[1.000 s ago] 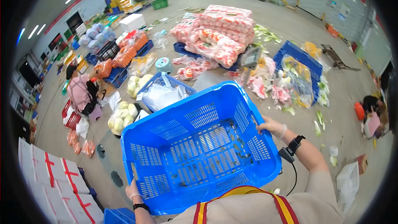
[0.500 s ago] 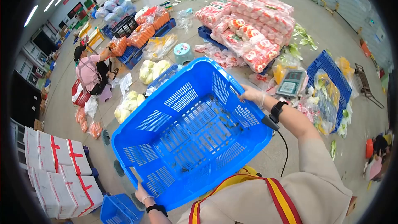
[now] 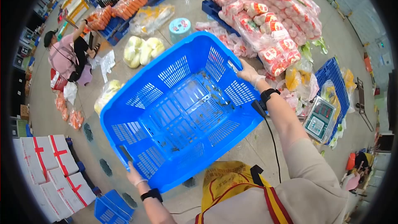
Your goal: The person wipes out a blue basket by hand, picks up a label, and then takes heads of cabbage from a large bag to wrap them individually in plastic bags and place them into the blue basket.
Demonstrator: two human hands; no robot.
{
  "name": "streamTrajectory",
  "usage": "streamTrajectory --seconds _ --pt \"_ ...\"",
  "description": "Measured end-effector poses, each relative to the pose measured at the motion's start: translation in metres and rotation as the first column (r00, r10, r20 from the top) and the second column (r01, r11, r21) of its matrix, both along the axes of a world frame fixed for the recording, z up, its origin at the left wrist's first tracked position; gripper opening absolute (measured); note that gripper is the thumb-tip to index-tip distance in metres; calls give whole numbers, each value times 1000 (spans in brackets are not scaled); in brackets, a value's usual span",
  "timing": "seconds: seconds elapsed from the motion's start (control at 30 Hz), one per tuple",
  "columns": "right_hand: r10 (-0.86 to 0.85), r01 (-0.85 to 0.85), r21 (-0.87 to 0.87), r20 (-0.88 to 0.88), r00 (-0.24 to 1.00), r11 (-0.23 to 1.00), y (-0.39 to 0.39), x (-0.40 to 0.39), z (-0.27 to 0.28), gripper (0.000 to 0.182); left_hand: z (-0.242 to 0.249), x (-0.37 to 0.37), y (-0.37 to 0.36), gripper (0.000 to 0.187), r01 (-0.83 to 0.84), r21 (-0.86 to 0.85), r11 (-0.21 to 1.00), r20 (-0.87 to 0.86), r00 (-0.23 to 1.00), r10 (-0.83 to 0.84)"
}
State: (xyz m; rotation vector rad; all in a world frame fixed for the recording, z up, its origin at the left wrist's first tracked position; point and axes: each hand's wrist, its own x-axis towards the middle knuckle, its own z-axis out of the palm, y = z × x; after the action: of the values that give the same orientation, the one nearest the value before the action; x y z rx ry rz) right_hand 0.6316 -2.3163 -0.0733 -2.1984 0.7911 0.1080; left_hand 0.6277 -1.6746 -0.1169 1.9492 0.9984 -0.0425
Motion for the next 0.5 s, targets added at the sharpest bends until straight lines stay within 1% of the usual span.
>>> streamTrajectory --seconds 0.03,0.07,0.1,0.17,0.2,0.23,0.27,0.3,0.33,0.37,0.4,0.43,0.47,0.5 --pt "1 -1 15 -22 1000 1000 3 3 0 77 9 8 0 47 35 -34 999 39 999 -34" --pt "28 -11 -101 170 985 995 12 -4 0 74 -6 7 15 43 80 -55 995 84 994 -75" --pt "64 17 -224 350 935 975 17 -11 1 70 -13 11 29 43 106 -47 993 73 992 -102" --pt "-59 186 -162 581 812 969 49 -45 -8 62 -32 14 49 43 200 11 980 13 980 -200" --pt "-97 175 -82 574 813 981 75 -75 15 56 -32 10 45 43 189 -79 979 46 982 -186" --pt "-75 170 -123 552 830 978 97 -107 21 48 -29 10 40 43 179 -176 968 74 983 -168" --pt "-151 124 89 445 883 988 114 -145 14 41 -27 9 40 45 204 -183 962 16 979 -204" --pt "-93 51 142 308 947 989 130 -185 1 35 -23 10 42 48 220 -180 959 -38 972 -230" --pt "136 -125 -55 336 932 991 132 -214 7 34 -19 11 36 52 214 -119 970 -92 970 -226" --pt "367 -300 -243 317 874 923 132 -242 12 33 -14 11 29 55 202 -47 978 -139 968 -207" --pt "136 -109 -100 331 934 989 138 -275 3 33 -10 13 24 65 160 -67 985 -157 973 -168" --pt "-100 89 48 317 943 995 138 -310 -11 32 5 12 7 65 184 -59 981 -156 969 -191" --pt "-279 269 74 223 934 960 127 -341 -15 32 29 7 -13 71 284 252 925 -216 948 -232" --pt "-443 436 81 125 888 896 112 -371 -17 31 49 1 -30 77 361 529 768 -277 929 -246"
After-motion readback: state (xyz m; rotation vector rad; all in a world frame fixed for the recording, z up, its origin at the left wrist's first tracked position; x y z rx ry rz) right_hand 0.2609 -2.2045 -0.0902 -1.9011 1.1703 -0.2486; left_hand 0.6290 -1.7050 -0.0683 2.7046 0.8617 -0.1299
